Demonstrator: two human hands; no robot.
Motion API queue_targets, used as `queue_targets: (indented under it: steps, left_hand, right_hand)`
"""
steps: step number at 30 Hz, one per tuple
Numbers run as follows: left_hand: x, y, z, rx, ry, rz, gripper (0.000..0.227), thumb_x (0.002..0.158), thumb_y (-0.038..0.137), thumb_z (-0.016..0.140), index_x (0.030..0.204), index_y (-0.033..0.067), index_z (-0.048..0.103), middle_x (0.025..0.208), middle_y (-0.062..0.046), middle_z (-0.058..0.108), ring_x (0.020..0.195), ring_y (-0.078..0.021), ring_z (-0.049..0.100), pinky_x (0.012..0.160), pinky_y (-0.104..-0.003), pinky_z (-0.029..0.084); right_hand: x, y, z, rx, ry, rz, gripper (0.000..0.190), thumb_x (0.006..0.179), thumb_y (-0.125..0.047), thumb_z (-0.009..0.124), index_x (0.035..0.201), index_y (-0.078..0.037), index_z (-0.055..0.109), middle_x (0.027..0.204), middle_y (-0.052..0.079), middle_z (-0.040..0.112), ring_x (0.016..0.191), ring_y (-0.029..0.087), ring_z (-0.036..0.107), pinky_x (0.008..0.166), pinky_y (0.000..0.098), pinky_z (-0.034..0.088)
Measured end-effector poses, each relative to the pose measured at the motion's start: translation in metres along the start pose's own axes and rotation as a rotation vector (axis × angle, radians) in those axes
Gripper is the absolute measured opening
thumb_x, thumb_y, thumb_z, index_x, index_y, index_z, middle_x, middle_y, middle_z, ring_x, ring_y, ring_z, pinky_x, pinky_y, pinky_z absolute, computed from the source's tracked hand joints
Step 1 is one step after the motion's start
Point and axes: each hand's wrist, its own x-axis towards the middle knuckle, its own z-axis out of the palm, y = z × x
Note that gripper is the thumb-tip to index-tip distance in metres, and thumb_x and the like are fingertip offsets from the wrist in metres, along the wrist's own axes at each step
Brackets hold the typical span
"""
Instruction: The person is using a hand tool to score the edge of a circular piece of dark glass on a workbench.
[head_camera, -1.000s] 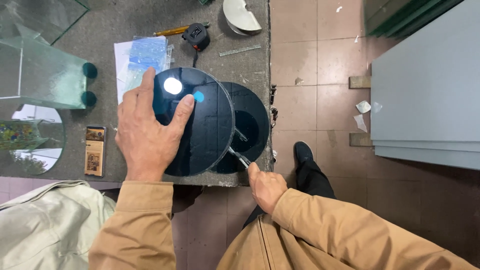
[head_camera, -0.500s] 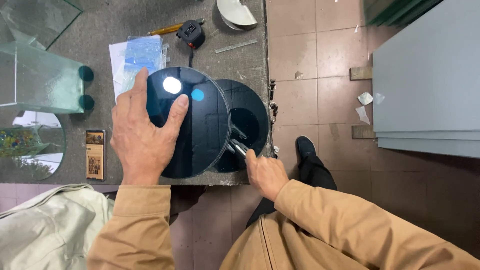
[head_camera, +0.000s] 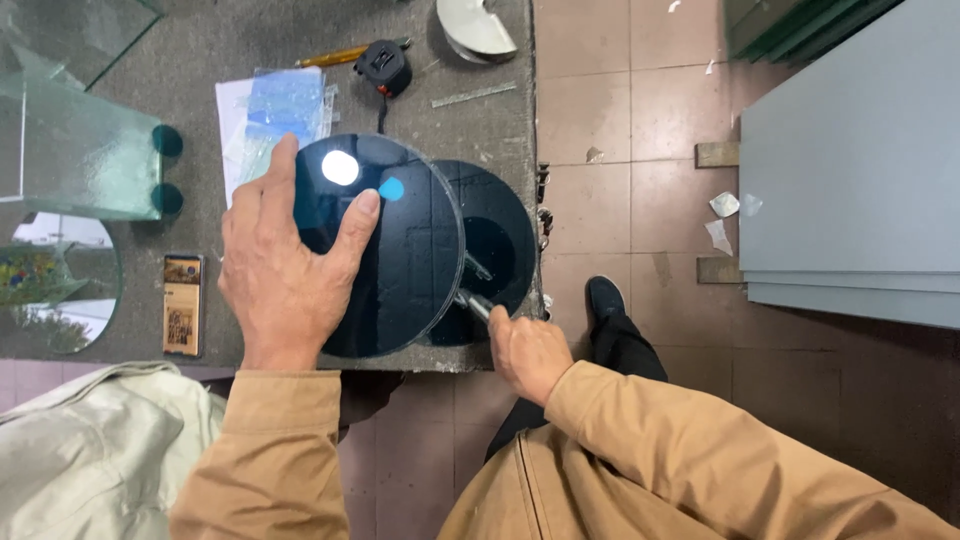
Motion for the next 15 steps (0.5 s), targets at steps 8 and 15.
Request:
queue_targets:
  steps: [8, 15]
  left_hand:
    - [0.0, -0.002, 0.002, -0.004, -0.003, -0.008, 0.087, 0.103, 0.075, 0.063, 0.172, 0.0235, 0.048, 0.147, -0.014, 0.063, 0.137, -0.0401, 0.057, 0.089, -0.07, 0.052]
    - [-0.001, -0.005, 0.001, -0.099, 0.165, 0.059, 0.086, 0.102, 0.063, 0.072, 0.167, 0.0098, 0.054, 0.143, -0.024, 0.064, 0.134, -0.0449, 0.061, 0.109, -0.059, 0.05]
  right_hand:
    - [0.021, 0.01, -0.012, 0.106, -0.104, 0.067, 0.038, 0.121, -0.045, 0.037, 0.109, -0.014, 0.055, 0.084, 0.019, 0.076, 0.074, 0.055, 0.07, 0.063, 0.0636, 0.053]
    - [0.01, 0.009, -0.04, 0.125, -0.133, 0.092, 0.034, 0.115, -0.05, 0.051, 0.111, -0.017, 0.057, 0.095, 0.023, 0.075, 0.087, 0.058, 0.072, 0.076, 0.0682, 0.056]
